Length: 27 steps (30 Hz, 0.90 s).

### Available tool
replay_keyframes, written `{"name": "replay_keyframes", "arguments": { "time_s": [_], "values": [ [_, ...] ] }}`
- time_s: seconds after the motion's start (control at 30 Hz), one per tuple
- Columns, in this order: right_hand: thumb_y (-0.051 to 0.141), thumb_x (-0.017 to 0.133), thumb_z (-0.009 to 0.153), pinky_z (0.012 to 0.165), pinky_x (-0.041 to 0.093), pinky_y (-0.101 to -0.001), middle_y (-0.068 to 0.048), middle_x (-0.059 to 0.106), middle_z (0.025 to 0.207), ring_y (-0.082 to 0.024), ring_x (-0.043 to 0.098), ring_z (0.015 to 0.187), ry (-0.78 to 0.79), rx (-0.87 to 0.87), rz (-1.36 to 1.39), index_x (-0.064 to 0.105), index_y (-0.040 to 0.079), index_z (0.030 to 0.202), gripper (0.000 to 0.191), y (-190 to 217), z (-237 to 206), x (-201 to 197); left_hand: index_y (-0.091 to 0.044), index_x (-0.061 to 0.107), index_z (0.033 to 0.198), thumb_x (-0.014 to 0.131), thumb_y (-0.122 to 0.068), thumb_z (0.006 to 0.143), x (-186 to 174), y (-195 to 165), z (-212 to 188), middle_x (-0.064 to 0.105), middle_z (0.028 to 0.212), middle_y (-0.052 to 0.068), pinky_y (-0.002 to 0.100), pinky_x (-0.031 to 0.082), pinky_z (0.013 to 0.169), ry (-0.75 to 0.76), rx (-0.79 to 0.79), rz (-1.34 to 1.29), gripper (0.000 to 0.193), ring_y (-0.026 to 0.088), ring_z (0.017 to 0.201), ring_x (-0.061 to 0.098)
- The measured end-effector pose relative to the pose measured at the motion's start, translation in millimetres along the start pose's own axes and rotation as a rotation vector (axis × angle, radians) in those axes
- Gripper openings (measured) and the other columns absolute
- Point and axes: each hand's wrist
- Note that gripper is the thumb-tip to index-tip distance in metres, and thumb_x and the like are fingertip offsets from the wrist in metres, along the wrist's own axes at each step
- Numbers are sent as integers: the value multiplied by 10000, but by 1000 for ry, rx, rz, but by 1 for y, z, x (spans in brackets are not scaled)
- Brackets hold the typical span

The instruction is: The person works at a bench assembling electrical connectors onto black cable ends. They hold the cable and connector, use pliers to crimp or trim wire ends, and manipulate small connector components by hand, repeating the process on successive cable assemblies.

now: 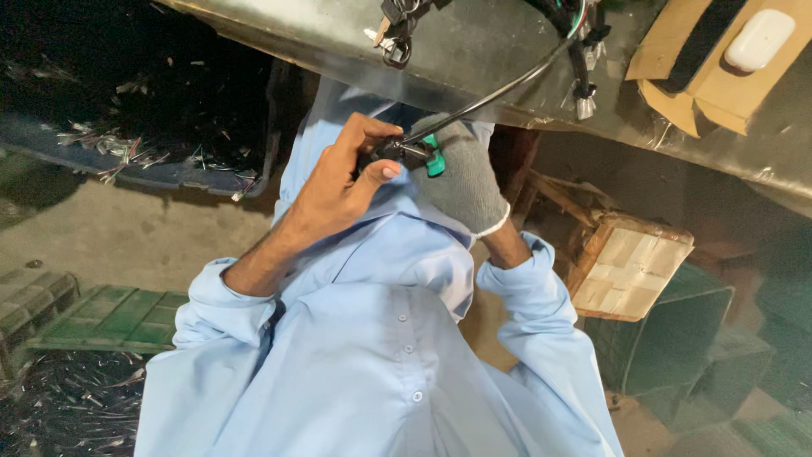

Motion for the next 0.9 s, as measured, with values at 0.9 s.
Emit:
{"name": "replay_keyframes", "arguments": {
  "time_s": [0.9],
  "values": [
    [246,710,922,669,530,-471,-237,700,913,-444,691,821,-85,159,99,563,35,1152,345,38,-5,17,-30,565,1373,732,-186,1022,-5,53,18,633,1051,84,374,495,637,-251,514,976,419,250,811,643]
  ]
}}
Point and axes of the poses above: each hand's wrist, its own z-axis towards the middle knuckle, its own x-axis out of the palm, y = z × x
